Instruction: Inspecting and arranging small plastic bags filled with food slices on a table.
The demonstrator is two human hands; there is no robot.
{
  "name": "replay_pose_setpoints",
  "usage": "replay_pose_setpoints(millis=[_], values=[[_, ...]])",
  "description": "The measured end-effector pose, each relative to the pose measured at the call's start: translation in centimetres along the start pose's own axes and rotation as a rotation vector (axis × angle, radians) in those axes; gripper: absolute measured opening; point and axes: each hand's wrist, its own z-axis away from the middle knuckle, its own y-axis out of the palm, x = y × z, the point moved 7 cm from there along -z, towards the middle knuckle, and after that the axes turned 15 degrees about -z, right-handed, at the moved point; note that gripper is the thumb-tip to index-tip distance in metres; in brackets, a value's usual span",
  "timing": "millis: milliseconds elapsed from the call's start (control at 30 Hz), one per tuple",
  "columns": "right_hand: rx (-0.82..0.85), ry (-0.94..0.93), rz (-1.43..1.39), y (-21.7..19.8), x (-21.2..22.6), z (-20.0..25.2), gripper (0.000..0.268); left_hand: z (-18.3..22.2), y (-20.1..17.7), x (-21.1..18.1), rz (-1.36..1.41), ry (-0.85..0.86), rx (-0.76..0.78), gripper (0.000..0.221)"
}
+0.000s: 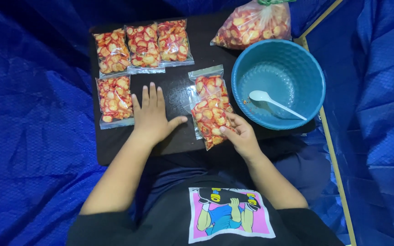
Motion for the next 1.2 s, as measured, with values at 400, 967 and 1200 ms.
replay_pose_setpoints(millis=[400,967,1200], values=[[-0.020,0.003,0.008,1.0,1.0,0.5,0.051,-1.8,0.0,0.2,0.065,0.008,-0.028,0.107],[0.005,-0.025,0.002,-0.4,-0.4,-0.3,0.052,-0.9,-0.7,-1.0,1.748,0.014,-0.235,0.043],[-0.008,-0.034,0.000,-0.6,-1.0,-0.6,0.052,-3.0,-2.9,-8.6,1.923,0.235,-0.199,0.043]])
